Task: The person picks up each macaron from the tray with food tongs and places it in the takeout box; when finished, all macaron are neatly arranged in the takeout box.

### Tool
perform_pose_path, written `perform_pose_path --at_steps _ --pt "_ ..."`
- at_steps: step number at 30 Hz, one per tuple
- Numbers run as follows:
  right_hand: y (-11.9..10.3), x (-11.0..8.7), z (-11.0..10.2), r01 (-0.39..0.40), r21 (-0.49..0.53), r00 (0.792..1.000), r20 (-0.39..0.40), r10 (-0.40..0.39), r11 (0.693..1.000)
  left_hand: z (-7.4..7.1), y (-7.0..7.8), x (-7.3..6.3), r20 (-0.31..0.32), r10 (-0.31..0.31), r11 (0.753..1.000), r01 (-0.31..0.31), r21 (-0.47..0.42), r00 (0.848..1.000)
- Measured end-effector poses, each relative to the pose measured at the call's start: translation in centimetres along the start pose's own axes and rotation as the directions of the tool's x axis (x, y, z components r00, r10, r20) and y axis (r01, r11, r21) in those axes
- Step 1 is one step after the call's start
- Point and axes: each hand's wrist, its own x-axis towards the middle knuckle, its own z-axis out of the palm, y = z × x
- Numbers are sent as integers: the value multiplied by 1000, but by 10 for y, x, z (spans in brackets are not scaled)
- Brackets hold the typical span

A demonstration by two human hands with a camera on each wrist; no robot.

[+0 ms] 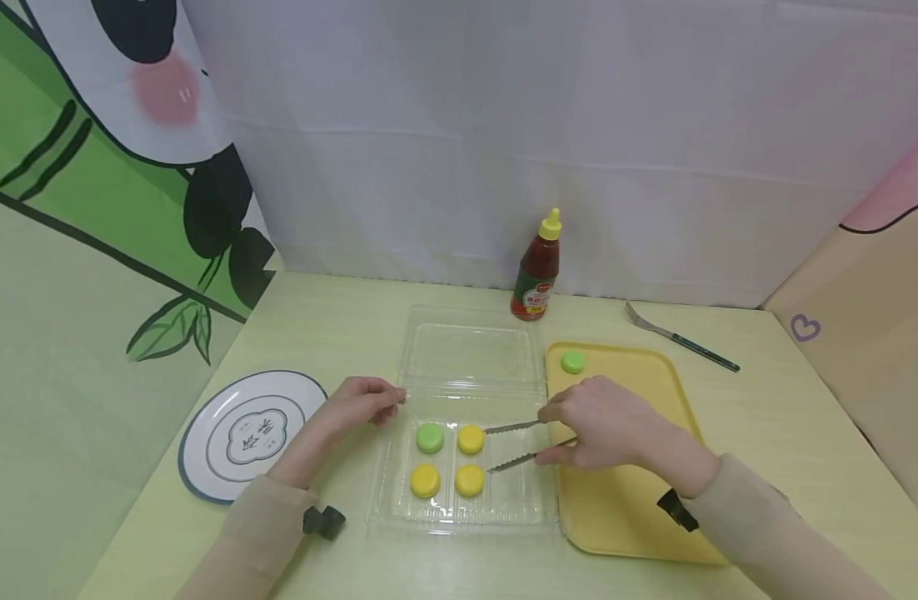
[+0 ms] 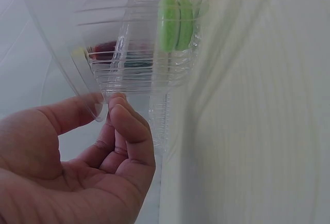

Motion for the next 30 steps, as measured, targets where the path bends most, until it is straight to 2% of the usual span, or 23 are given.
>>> perform_pose_path --at_steps 7,19,26,30 --pt "7 -6 -10 -12 -27 998 -64 10 1000 0 0 0 -1 1 1000 -1 -3 1000" --pt "28 -21 -20 -71 -45 992 -107 66 996 0 0 0 5 4 1000 -4 -11 1000" --pt "35 -28 -28 -91 -16 990 -108 89 996 0 0 0 -1 2 1000 -2 -3 1000" --pt "43 -32 -28 -96 -20 985 -143 92 995 0 1 -2 -1 3 1000 -3 2 1000"
